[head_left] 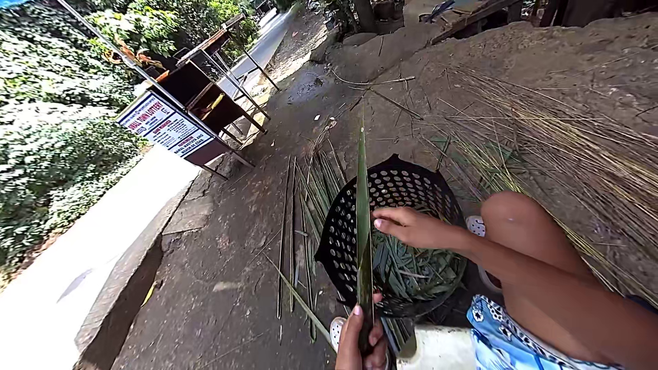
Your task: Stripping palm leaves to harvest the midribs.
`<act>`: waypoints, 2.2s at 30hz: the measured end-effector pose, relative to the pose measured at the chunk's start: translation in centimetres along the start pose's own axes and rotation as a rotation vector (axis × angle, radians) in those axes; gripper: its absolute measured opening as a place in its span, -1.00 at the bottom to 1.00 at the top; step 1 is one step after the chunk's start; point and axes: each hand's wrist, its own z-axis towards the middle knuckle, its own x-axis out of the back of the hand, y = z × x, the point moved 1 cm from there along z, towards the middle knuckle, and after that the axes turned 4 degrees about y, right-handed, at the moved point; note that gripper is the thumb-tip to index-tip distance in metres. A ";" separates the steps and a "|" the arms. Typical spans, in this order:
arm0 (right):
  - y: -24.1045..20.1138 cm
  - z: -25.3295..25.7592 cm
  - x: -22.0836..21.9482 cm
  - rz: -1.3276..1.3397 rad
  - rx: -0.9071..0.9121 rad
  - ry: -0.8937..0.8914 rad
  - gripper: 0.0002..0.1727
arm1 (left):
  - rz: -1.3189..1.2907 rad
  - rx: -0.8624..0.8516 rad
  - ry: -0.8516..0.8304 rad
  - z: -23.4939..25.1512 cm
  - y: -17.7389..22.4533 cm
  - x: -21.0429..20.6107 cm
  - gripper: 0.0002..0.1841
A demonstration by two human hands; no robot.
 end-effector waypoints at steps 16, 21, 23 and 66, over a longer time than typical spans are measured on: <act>0.9 0.6 0.9 0.347 -0.069 0.274 -0.83 | 0.938 -0.596 0.222 -1.5 -1.1 -1.3 -0.63; 0.9 0.7 1.1 0.390 -0.094 0.349 -0.84 | 1.084 -0.708 0.293 -1.9 -1.1 -2.0 -0.64; 0.7 0.7 1.6 0.405 -0.116 0.389 -0.84 | 1.114 -0.736 0.310 -2.1 -1.2 -2.2 -0.65; 2.0 1.7 3.4 0.209 -0.051 -0.081 -0.65 | 0.703 -0.456 0.142 -2.3 -2.1 0.5 -0.60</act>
